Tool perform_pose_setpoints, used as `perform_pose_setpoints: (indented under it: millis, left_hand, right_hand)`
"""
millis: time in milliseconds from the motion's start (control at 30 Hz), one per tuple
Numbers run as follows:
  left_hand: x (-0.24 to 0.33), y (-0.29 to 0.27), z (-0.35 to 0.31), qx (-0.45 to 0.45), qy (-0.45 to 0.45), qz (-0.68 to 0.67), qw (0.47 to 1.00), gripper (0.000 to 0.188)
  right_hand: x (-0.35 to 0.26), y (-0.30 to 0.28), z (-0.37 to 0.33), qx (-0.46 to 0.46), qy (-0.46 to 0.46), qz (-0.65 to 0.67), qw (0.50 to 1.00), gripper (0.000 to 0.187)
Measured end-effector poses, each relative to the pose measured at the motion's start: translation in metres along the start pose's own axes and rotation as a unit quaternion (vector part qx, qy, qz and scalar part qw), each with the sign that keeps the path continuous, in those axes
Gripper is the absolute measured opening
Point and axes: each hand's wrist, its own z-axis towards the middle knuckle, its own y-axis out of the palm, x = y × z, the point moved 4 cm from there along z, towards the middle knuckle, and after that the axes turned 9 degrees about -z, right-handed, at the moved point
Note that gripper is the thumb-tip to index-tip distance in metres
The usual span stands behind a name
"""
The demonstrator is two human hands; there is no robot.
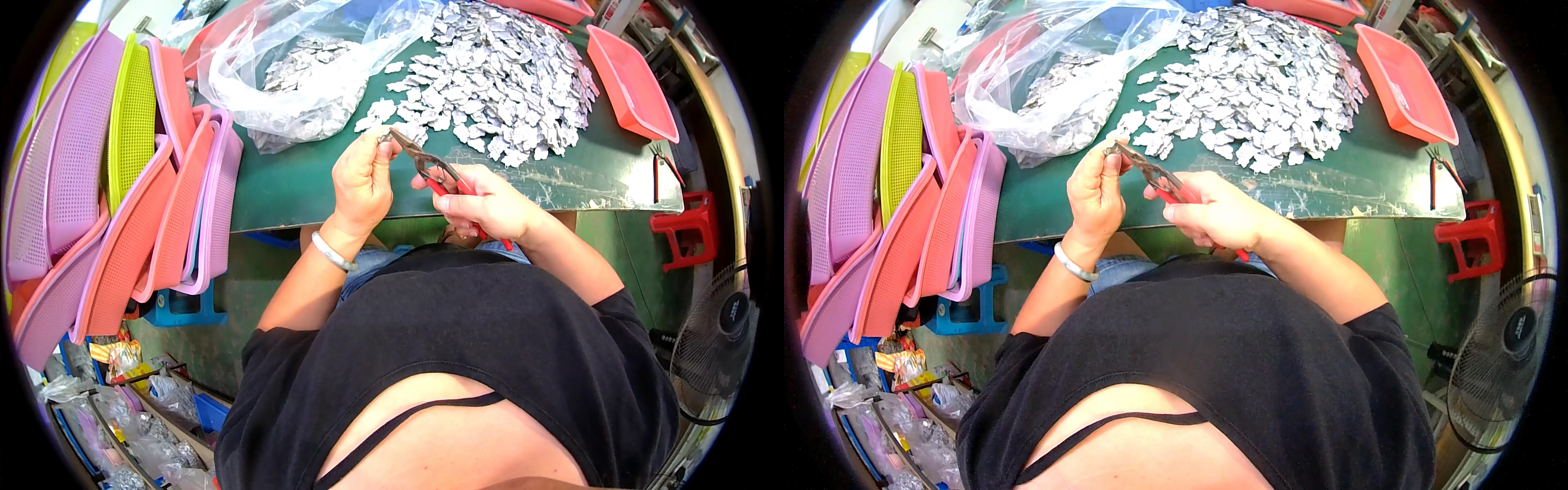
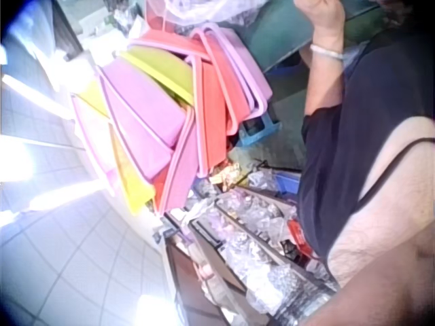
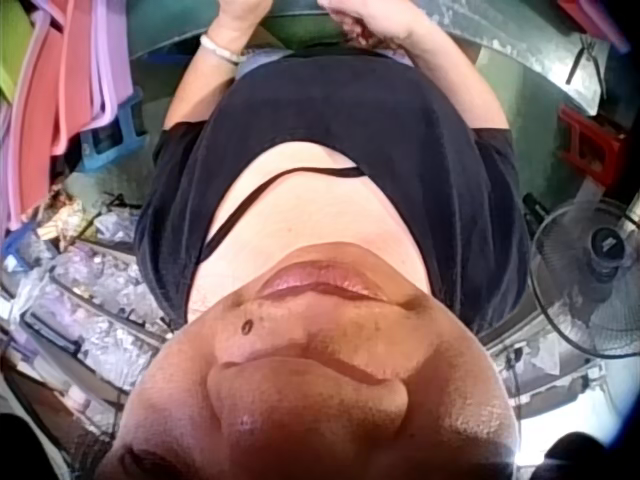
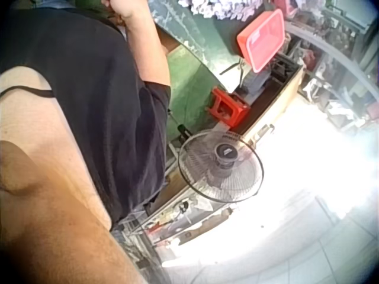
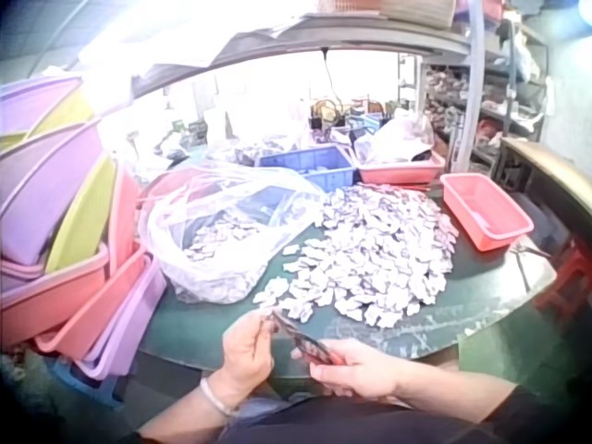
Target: The person sits at a green workbench and repeatedly picks up small silver metal pieces from a large pile. They use red-handled pliers to trim or adjust the edges of each piece, then place the finished pieces back onto the table. The process is repetitive and focused on individual items.
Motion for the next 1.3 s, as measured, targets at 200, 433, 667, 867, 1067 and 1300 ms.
perform_pose_setpoints:
  millis: [200,433,667,867,1067,1300]
  left_hand:
    - [-0.003,0.001,0.007,-0.019,0.010,0.071,0.997,0.017]
    - [-0.002,0.001,0.009,-0.020,0.022,0.135,0.990,0.008]
    - [-0.007,0.000,0.013,-0.026,0.059,0.167,0.984,0.006]
    - [-0.010,-0.001,0.012,-0.032,0.048,0.137,0.989,0.009]
    - [-0.012,-0.006,0.014,-0.068,0.077,0.157,0.982,0.010]
    - [-0.018,-0.008,0.016,-0.084,0.074,0.184,0.976,0.007]
  right_hand:
    - [0.000,-0.003,0.005,0.023,0.011,-0.020,0.999,0.032]
    - [0.001,-0.003,0.010,0.085,0.030,-0.090,0.992,0.033]
    - [-0.002,-0.005,0.012,0.098,0.019,-0.126,0.987,0.034]
    - [0.003,-0.004,0.013,0.010,0.007,0.043,0.999,0.036]
    - [0.003,-0.004,0.014,-0.001,0.024,0.085,0.996,0.036]
    - [-0.006,-0.001,0.018,0.096,0.067,-0.111,0.987,0.035]
